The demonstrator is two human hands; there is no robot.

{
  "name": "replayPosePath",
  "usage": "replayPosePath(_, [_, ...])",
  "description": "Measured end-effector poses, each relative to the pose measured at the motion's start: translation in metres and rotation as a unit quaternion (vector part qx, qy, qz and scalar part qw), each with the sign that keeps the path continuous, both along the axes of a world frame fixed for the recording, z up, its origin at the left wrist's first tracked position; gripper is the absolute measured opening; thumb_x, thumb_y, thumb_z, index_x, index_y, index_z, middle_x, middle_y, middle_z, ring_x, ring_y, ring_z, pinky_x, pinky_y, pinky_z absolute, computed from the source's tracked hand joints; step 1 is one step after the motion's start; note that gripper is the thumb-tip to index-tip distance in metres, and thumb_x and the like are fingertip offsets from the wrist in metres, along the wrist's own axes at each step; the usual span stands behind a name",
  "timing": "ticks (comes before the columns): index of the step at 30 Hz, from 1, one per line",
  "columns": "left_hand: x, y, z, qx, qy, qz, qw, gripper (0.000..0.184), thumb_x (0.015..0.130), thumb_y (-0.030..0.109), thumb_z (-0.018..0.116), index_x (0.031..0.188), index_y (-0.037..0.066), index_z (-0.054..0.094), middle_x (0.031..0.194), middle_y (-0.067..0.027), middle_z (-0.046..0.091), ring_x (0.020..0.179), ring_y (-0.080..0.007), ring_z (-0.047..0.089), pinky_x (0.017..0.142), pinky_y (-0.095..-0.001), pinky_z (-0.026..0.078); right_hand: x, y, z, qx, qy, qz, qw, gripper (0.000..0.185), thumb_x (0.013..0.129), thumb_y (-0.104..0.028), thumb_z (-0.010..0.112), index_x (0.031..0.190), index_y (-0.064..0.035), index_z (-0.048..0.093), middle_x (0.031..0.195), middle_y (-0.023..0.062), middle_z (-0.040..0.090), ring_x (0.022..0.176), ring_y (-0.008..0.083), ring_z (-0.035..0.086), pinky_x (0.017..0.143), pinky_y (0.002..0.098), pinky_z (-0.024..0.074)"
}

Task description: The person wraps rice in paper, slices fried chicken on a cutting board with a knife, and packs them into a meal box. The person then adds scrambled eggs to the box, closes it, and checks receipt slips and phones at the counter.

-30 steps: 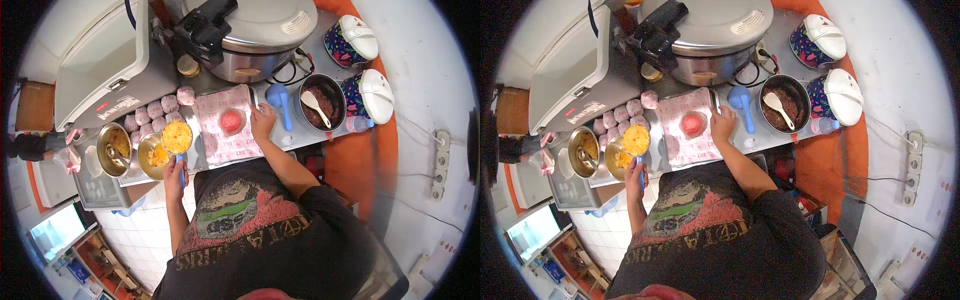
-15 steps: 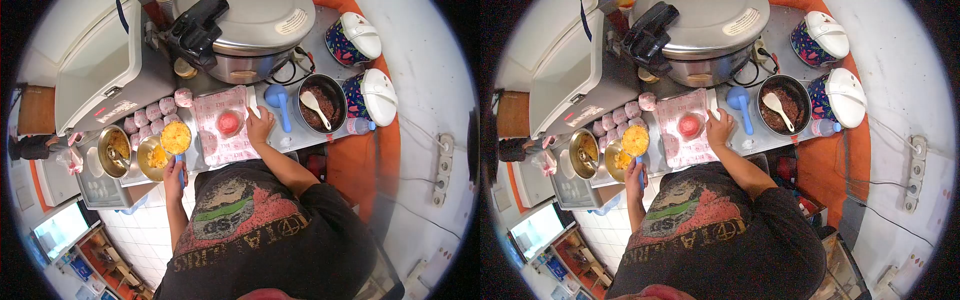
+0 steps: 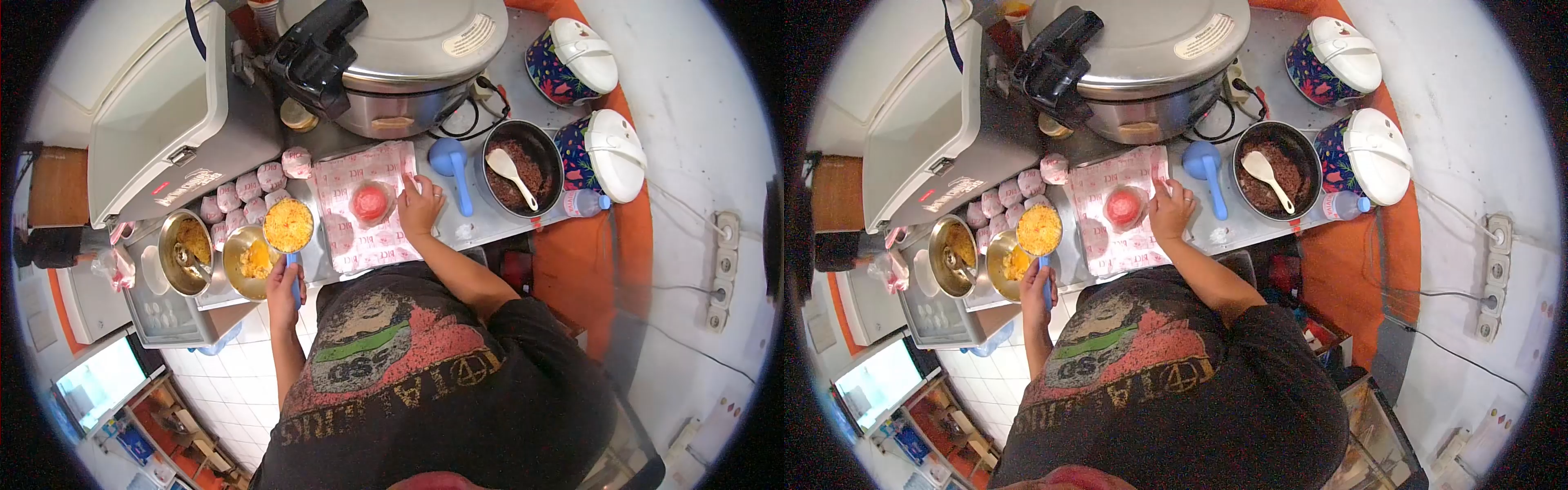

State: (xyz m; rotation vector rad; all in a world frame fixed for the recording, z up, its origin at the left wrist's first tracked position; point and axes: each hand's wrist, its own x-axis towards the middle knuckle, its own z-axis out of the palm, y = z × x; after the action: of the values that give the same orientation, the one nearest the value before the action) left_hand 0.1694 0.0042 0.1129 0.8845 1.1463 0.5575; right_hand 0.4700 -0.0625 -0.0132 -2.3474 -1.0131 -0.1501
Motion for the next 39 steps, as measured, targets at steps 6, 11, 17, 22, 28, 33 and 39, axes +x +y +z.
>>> replayPosePath(6, [-0.001, -0.002, 0.001, 0.002, -0.003, 0.011, 1.000, 0.027, 0.098, 0.019, 0.055, 0.119, 0.003, 0.054, 0.076, -0.0011, 0.055, 0.043, -0.0057, 0.045, 0.034, -0.0204, 0.034, -0.002, 0.003, -0.001, 0.002, 0.034, 0.008, 0.999, 0.036, 0.074, -0.013, 0.068, 0.110, -0.0181, 0.072, 0.125, 0.0045, 0.058, 0.111, 0.0288, 0.050, 0.094, 0.0454, 0.0357])
replayPosePath(11, [-0.003, -0.006, -0.001, 0.006, -0.008, 0.014, 1.000, 0.025, 0.098, 0.019, 0.055, 0.118, 0.003, 0.054, 0.076, -0.0011, 0.055, 0.043, -0.0056, 0.045, 0.034, -0.0203, 0.034, 0.000, 0.015, -0.005, 0.015, 0.065, -0.029, 0.997, 0.036, 0.075, -0.013, 0.067, 0.110, -0.0151, 0.071, 0.124, 0.0073, 0.058, 0.114, 0.0308, 0.050, 0.096, 0.0470, 0.0355])
replayPosePath(17, [-0.005, -0.010, -0.003, 0.007, -0.012, 0.009, 1.000, 0.025, 0.098, 0.019, 0.054, 0.117, 0.003, 0.054, 0.076, -0.0010, 0.054, 0.043, -0.0056, 0.045, 0.034, -0.0199, 0.034, 0.014, 0.039, -0.002, -0.029, 0.146, -0.096, 0.984, 0.032, 0.073, -0.013, 0.068, 0.104, -0.0092, 0.071, 0.121, 0.0117, 0.059, 0.114, 0.0325, 0.054, 0.097, 0.0486, 0.0367])
replayPosePath(22, [-0.003, -0.012, -0.004, 0.011, -0.009, 0.007, 1.000, 0.025, 0.099, 0.019, 0.054, 0.117, 0.002, 0.055, 0.076, -0.0011, 0.054, 0.043, -0.0053, 0.045, 0.034, -0.0198, 0.033, 0.025, 0.049, -0.008, -0.028, 0.206, -0.147, 0.967, 0.029, 0.069, -0.013, 0.071, 0.098, -0.0082, 0.070, 0.108, 0.0099, 0.064, 0.108, 0.0316, 0.057, 0.093, 0.0484, 0.0391])
replayPosePath(28, [0.000, -0.015, -0.002, 0.005, -0.021, 0.011, 1.000, 0.028, 0.098, 0.018, 0.054, 0.119, -0.001, 0.052, 0.075, -0.0016, 0.054, 0.042, -0.0066, 0.045, 0.034, -0.0205, 0.034, 0.004, 0.036, -0.008, -0.023, 0.147, -0.049, 0.988, 0.024, 0.068, -0.009, 0.071, 0.091, -0.0126, 0.074, 0.103, 0.0070, 0.064, 0.102, 0.0282, 0.058, 0.091, 0.0455, 0.0381])
replayPosePath(33, [-0.002, -0.016, -0.007, 0.012, -0.012, 0.001, 1.000, 0.029, 0.099, 0.019, 0.053, 0.121, 0.001, 0.052, 0.076, -0.0011, 0.053, 0.044, -0.0056, 0.045, 0.035, -0.0202, 0.033, -0.001, 0.028, -0.009, 0.023, 0.087, -0.021, 0.996, 0.027, 0.070, -0.007, 0.071, 0.095, -0.0148, 0.076, 0.112, 0.0031, 0.063, 0.106, 0.0264, 0.054, 0.094, 0.0420, 0.0361])
replayPosePath(39, [-0.002, -0.015, -0.009, 0.000, -0.002, -0.001, 1.000, 0.030, 0.099, 0.019, 0.053, 0.122, 0.000, 0.052, 0.076, -0.0012, 0.053, 0.044, -0.0056, 0.045, 0.035, -0.0201, 0.033, -0.005, 0.025, -0.007, 0.015, 0.108, 0.014, 0.994, 0.032, 0.072, -0.006, 0.068, 0.103, -0.0131, 0.074, 0.112, 0.0059, 0.065, 0.109, 0.0283, 0.055, 0.098, 0.0448, 0.0349])
